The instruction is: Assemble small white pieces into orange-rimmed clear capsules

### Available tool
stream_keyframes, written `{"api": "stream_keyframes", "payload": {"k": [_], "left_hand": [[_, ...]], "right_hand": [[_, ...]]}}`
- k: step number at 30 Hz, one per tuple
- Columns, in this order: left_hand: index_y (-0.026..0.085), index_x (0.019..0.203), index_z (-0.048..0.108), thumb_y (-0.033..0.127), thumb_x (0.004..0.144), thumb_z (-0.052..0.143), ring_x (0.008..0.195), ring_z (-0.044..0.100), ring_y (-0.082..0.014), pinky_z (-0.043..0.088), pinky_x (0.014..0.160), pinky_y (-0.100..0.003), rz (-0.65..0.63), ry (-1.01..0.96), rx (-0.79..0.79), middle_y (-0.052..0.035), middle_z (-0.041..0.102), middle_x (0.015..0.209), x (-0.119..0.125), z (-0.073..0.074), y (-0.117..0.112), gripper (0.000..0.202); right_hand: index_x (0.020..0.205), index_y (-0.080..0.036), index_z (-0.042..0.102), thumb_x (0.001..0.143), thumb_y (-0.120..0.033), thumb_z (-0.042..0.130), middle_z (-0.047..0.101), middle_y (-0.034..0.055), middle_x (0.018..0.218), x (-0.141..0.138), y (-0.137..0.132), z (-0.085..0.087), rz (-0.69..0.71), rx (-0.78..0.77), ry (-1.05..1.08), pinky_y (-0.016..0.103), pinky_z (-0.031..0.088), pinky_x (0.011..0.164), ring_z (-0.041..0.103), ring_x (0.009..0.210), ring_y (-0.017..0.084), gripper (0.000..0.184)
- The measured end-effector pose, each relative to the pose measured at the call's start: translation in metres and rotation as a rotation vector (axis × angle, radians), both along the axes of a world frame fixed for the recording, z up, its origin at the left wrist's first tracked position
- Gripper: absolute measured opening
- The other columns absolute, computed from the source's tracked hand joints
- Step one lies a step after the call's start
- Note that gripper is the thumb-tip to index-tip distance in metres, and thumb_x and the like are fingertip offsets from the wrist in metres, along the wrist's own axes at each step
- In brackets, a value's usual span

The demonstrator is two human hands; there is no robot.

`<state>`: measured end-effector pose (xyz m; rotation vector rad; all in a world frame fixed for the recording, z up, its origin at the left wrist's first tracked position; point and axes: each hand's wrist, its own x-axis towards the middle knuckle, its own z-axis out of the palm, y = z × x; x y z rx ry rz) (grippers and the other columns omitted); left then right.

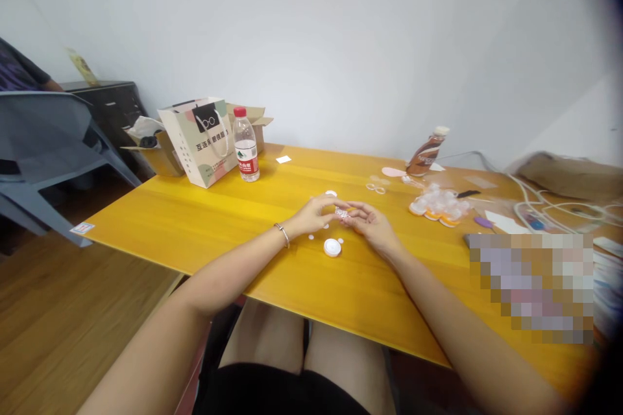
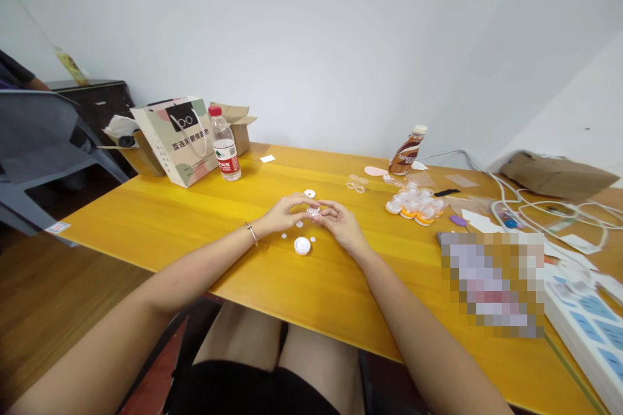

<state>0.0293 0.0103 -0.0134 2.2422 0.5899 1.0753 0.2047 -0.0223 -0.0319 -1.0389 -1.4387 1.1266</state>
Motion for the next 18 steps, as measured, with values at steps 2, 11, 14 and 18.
{"api": "stream_keyframes", "payload": {"k": [2,11,14,18], "left_hand": [[0.014,0.095,0.061,0.022,0.075,0.057,0.095,0.055,-0.0148,0.040,0.088,-0.029,-0.003,0.004,0.009,-0.0074,0.063,0.098,-0.0001,-0.0017,0.0015,0.022],[0.013,0.096,0.061,0.025,0.075,0.056,0.094,0.055,-0.0146,0.040,0.087,-0.028,-0.014,0.001,-0.037,-0.0085,0.063,0.098,0.0009,0.0003,-0.0021,0.024],[0.015,0.097,0.061,0.029,0.075,0.057,0.093,0.055,-0.0140,0.041,0.085,-0.028,0.026,-0.035,-0.084,-0.0078,0.062,0.099,0.0028,0.0023,-0.0059,0.027],[0.012,0.096,0.060,0.036,0.074,0.056,0.080,0.057,-0.0124,0.046,0.068,-0.023,0.091,-0.084,-0.327,-0.0085,0.062,0.092,0.0054,-0.0015,-0.0051,0.032]], "right_hand": [[0.099,-0.022,0.056,0.062,-0.034,0.069,0.063,-0.0003,0.074,0.0003,0.0007,-0.0009,0.001,0.004,0.004,0.031,0.045,0.073,0.061,0.071,0.014,0.040],[0.093,-0.022,0.053,0.062,-0.032,0.069,0.061,-0.0022,0.071,-0.0011,-0.0009,-0.0006,0.007,0.017,0.047,0.028,0.046,0.074,0.061,0.070,0.012,0.036],[0.094,-0.022,0.052,0.063,-0.034,0.068,0.061,-0.0017,0.072,-0.0010,-0.0018,0.0016,0.000,0.020,0.031,0.028,0.046,0.069,0.060,0.068,0.012,0.037],[0.094,-0.022,0.051,0.064,-0.035,0.067,0.061,-0.0008,0.072,-0.0020,-0.0020,0.0028,-0.019,0.046,0.008,0.028,0.046,0.065,0.059,0.067,0.013,0.036]]}}
